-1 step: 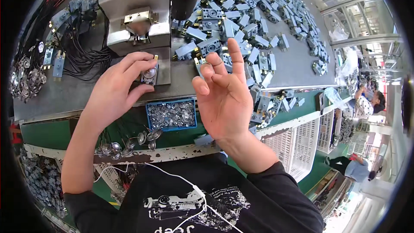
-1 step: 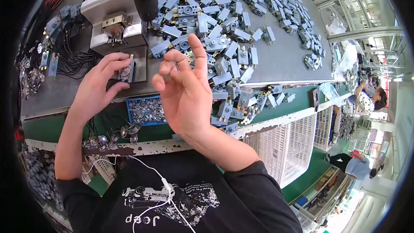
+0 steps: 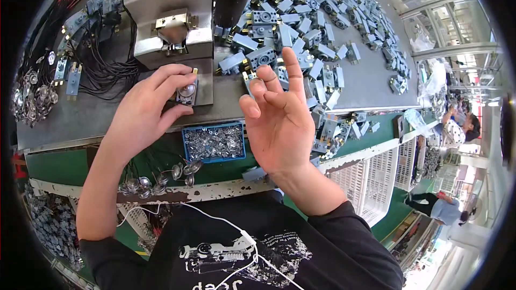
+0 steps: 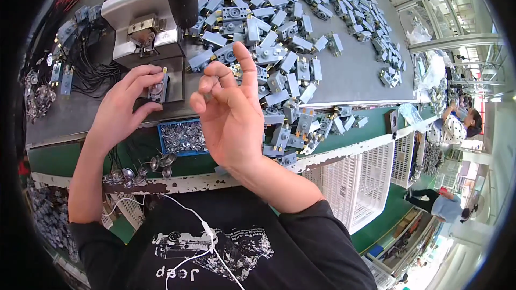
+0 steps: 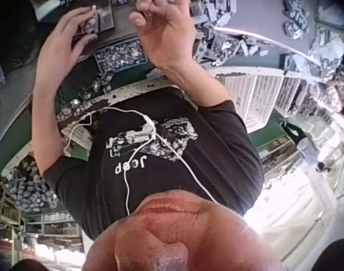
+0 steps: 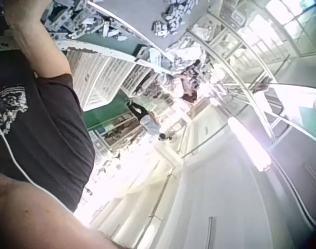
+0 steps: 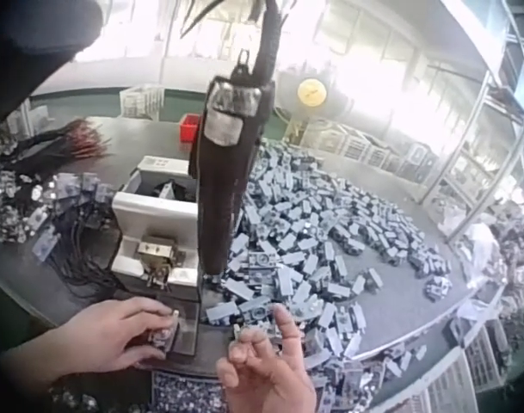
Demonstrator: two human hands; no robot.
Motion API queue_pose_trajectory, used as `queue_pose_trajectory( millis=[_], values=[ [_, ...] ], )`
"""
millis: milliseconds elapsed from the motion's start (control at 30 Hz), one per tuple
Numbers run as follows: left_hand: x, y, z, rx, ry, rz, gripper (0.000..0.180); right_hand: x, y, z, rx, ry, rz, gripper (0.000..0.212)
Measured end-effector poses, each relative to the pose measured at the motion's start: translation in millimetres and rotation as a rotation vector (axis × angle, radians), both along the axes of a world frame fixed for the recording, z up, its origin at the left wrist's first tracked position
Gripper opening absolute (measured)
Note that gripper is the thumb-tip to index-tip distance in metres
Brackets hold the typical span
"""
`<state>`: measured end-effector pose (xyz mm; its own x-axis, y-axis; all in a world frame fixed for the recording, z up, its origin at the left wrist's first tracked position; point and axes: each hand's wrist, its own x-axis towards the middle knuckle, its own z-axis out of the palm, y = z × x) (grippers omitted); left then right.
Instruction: Assembling electronic components using an electric screwdriver at a production line station.
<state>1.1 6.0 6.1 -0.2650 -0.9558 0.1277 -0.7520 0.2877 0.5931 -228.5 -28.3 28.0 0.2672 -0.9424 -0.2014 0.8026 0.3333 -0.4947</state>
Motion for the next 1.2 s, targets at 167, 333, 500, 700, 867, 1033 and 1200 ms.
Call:
queue_pose_trajectory(
  millis=[167,333,500,700,867,1033,1200],
  values=[
    [-5,-1,-3,-0.122,-0.027,0.000,0.052,-13,-5,-20,-0.023,-0.161,0.183,0.051],
    [3,2,-4,-0.148,-0.114,-0.052,0.050,-14,-13,-12,-0.053,-0.139,0.285,0.047],
    [91,17,30,-0.796,-0.202,0.453,0.045,-51,-48,-13,-0.553,0.581,0.074,0.039],
    [174,65,16,-0.370,-0.004,0.681,0.036,-52,-138,-20,-1.129,1.930,0.053,0.050],
    [147,84,4,-0.387,-0.023,0.669,0.037,-56,-145,-25,-1.097,2.008,0.177,0.048],
    [138,92,11,-0.347,0.011,0.636,0.042,-55,-135,-11,-0.984,1.846,0.083,0.049],
    [132,85,0,-0.387,0.310,0.636,0.038,-51,-106,-2,-0.797,1.403,0.106,0.049]
  ],
)
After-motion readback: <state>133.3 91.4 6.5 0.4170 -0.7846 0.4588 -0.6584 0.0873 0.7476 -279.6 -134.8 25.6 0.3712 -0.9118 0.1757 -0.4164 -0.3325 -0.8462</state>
